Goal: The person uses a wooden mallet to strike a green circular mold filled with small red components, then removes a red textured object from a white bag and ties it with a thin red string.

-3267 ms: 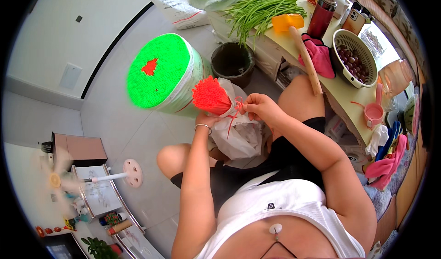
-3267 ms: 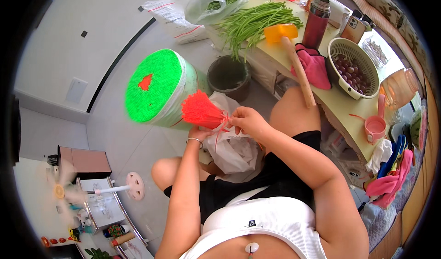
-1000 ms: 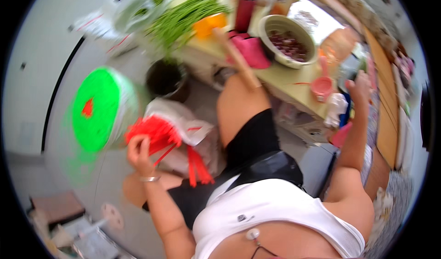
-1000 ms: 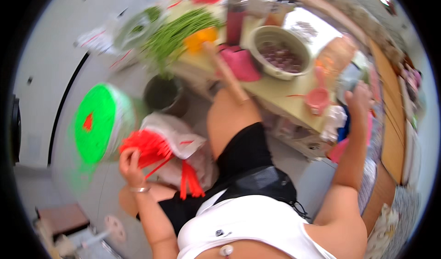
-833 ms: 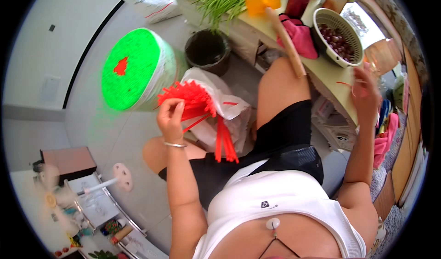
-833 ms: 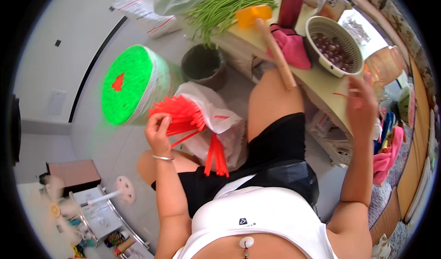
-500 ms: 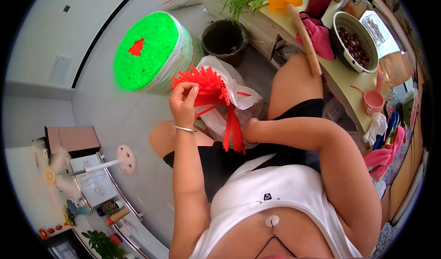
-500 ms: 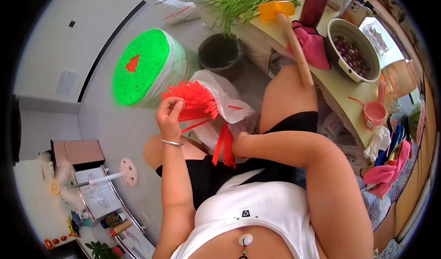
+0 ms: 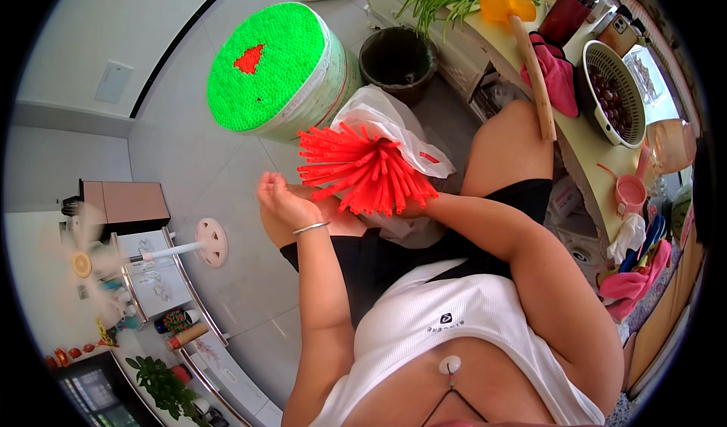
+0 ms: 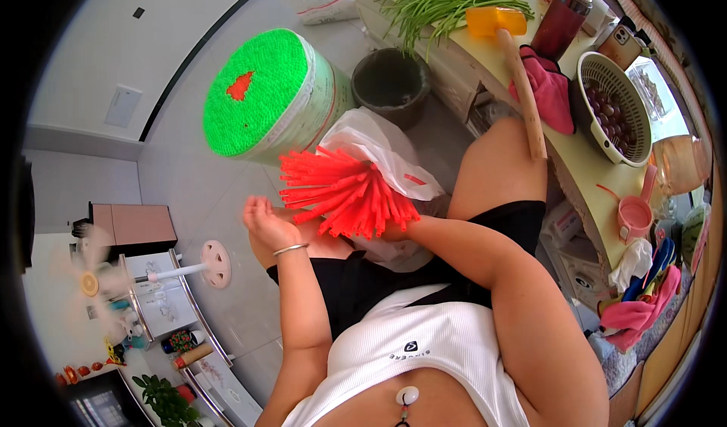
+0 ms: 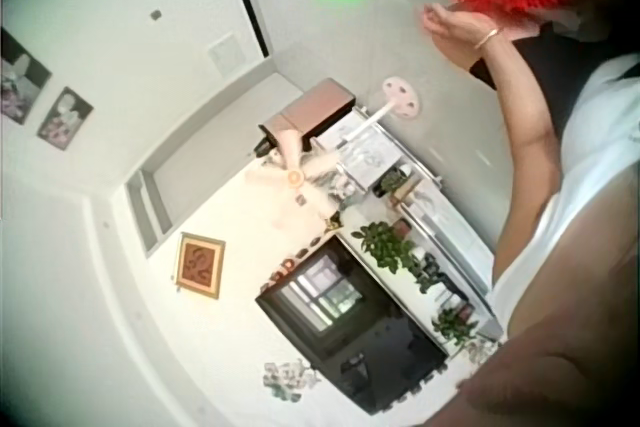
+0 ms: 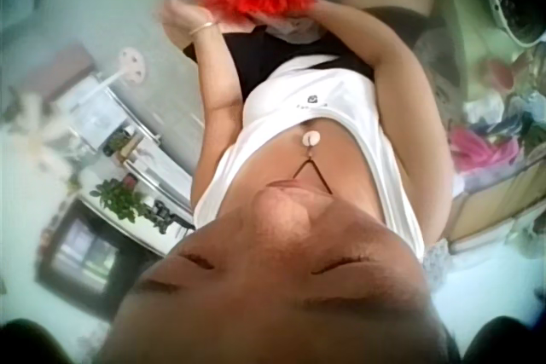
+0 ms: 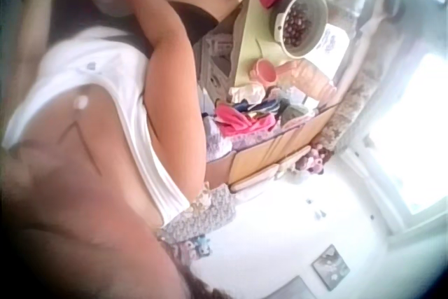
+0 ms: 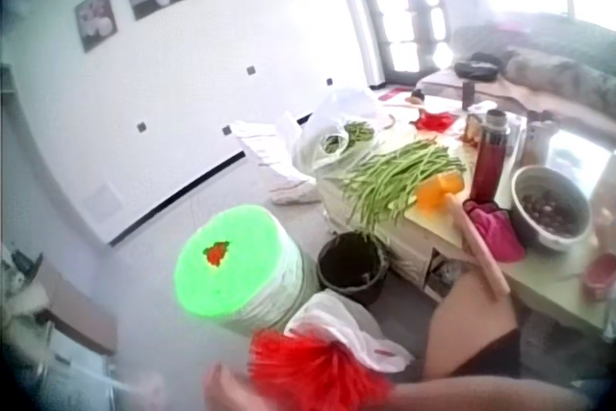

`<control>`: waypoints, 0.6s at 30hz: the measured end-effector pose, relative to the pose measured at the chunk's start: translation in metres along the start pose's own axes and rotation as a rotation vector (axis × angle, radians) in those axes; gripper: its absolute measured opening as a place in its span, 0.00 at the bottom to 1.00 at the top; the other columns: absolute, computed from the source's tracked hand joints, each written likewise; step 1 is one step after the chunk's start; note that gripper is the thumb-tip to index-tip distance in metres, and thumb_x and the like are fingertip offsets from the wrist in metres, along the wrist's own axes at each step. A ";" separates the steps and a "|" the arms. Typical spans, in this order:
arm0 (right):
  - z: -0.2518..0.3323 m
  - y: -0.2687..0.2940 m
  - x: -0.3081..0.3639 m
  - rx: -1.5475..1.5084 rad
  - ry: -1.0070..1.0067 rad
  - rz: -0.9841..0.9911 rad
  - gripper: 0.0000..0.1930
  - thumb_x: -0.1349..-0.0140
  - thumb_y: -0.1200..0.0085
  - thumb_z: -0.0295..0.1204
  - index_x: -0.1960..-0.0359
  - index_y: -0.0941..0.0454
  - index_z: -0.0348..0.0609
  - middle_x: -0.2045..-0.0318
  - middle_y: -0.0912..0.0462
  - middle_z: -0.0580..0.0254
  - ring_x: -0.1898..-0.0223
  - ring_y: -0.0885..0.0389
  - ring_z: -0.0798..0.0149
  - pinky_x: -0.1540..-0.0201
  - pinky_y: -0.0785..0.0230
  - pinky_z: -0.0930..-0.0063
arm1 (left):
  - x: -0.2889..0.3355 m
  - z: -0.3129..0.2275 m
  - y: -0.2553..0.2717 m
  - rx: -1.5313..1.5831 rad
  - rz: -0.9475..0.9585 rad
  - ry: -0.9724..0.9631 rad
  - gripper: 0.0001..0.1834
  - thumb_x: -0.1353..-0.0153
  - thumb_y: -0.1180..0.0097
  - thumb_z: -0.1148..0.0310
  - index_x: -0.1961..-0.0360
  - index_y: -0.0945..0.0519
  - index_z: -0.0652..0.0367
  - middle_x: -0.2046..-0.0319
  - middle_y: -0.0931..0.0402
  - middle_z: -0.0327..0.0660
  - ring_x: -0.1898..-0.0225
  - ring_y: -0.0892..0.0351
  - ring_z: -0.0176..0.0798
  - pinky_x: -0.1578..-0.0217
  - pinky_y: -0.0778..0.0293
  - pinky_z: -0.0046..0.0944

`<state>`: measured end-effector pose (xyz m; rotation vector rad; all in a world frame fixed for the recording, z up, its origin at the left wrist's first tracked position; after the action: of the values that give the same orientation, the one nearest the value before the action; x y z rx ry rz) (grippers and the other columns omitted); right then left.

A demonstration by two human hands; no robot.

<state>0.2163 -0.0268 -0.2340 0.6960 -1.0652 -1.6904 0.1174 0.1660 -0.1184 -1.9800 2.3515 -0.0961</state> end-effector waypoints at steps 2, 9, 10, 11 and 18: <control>-0.001 0.015 0.003 -0.054 0.033 -0.154 0.20 0.44 0.41 0.33 0.48 0.23 0.49 0.56 0.18 0.54 0.53 0.19 0.50 0.53 0.25 0.54 | 0.005 0.014 -0.007 -0.031 0.051 0.061 0.25 0.30 0.56 0.61 0.39 0.36 0.70 0.45 0.31 0.49 0.44 0.30 0.44 0.42 0.34 0.39; -0.005 0.043 0.013 -0.125 0.141 -0.361 0.20 0.44 0.41 0.33 0.49 0.23 0.49 0.55 0.18 0.54 0.52 0.20 0.50 0.51 0.26 0.55 | 0.016 0.059 -0.020 0.159 0.324 0.476 0.41 0.32 0.62 0.36 0.37 0.35 0.65 0.40 0.31 0.51 0.41 0.30 0.55 0.42 0.31 0.57; -0.006 0.045 0.013 -0.130 0.147 -0.373 0.20 0.44 0.41 0.33 0.49 0.23 0.49 0.55 0.18 0.54 0.52 0.20 0.50 0.51 0.26 0.55 | 0.021 0.063 -0.023 0.175 0.359 0.562 0.41 0.31 0.62 0.36 0.35 0.38 0.64 0.38 0.34 0.51 0.40 0.31 0.54 0.41 0.31 0.57; -0.006 0.046 0.014 -0.137 0.157 -0.386 0.20 0.44 0.40 0.33 0.49 0.23 0.49 0.55 0.18 0.54 0.51 0.20 0.50 0.51 0.26 0.55 | 0.026 0.066 -0.025 0.192 0.394 0.649 0.41 0.31 0.63 0.37 0.33 0.40 0.63 0.36 0.37 0.52 0.38 0.32 0.53 0.41 0.31 0.56; -0.024 0.062 0.011 -0.158 0.160 -0.457 0.20 0.44 0.40 0.33 0.49 0.23 0.49 0.54 0.19 0.54 0.51 0.20 0.50 0.50 0.27 0.55 | 0.080 0.096 -0.034 0.466 0.525 1.154 0.31 0.33 0.52 0.51 0.36 0.35 0.60 0.40 0.31 0.54 0.40 0.30 0.54 0.44 0.29 0.61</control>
<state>0.2590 -0.0534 -0.1892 1.0073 -0.6825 -2.0382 0.1461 0.0805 -0.2114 -1.0906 2.8429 -1.9537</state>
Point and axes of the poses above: each hand's wrist, its own x-axis away from the middle knuckle, its own y-axis out of the back of the hand, z = x × y, the point moved 8 cm from there along -x, towards the middle knuckle
